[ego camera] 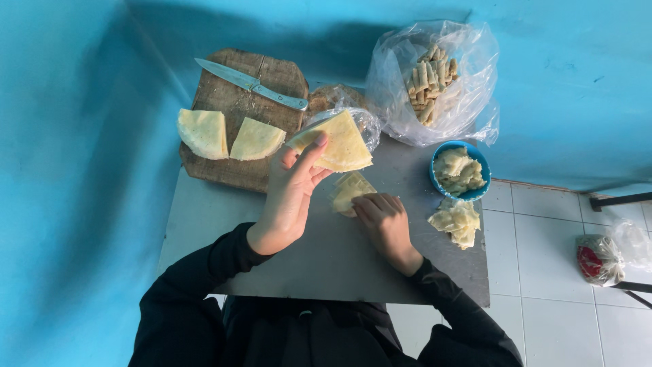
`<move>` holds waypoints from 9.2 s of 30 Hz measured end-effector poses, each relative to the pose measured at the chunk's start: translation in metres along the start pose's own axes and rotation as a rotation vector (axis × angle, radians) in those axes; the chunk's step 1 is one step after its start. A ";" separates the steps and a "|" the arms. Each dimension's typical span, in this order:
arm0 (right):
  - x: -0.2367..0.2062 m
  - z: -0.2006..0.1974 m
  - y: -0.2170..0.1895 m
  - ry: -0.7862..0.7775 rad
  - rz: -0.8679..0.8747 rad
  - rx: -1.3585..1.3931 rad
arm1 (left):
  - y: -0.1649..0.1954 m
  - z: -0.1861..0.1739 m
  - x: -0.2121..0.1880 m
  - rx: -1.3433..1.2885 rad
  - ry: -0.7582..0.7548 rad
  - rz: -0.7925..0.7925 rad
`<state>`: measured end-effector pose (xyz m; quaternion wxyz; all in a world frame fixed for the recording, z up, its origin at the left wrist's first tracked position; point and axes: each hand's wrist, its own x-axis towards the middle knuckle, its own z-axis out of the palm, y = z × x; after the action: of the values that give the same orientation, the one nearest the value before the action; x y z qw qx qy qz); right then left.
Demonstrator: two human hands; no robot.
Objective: The person stacks thin square pastry wrappers in an overlapping fan on the table, spoons brown filling from a plastic-wrapped container onto a wrapper, and folds the wrapper over the filling. They repeat the filling and folding with additional wrappers, with cut wedges of dough and a bowl of filling on the table.
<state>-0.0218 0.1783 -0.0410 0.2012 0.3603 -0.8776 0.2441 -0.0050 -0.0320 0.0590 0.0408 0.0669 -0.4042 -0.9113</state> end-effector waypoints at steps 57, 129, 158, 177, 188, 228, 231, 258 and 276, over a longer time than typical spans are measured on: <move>0.088 -0.089 -0.034 0.257 -0.371 -0.095 | -0.025 -0.011 -0.005 0.075 -0.204 -0.059; -0.031 0.003 0.004 -0.010 -0.206 -0.165 | 0.010 -0.007 0.004 -0.013 -0.195 -0.152; 0.081 -0.106 -0.052 0.239 -0.259 -0.021 | -0.006 -0.016 0.001 -0.079 -0.379 -0.124; 0.093 -0.078 -0.046 0.326 -0.298 -0.151 | -0.008 -0.013 0.008 -0.029 -0.301 -0.151; 0.095 -0.069 -0.037 0.324 -0.232 -0.037 | -0.018 -0.019 0.013 -0.026 -0.297 -0.114; 0.109 -0.054 0.035 0.101 0.598 1.301 | -0.026 -0.014 0.029 0.202 -0.176 -0.111; 0.111 -0.055 0.044 0.177 0.596 1.391 | -0.023 -0.011 0.027 0.176 -0.153 -0.139; -0.034 -0.008 -0.011 -0.133 -0.364 -0.105 | -0.001 -0.009 0.012 -0.004 -0.170 -0.136; -0.057 0.003 -0.039 -0.181 -0.295 -0.189 | -0.003 -0.007 0.007 -0.031 -0.204 -0.178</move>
<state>0.0434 0.1824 -0.0627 0.1883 0.4848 -0.8488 0.0950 -0.0107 -0.0356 0.0515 -0.0804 0.0089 -0.3845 -0.9196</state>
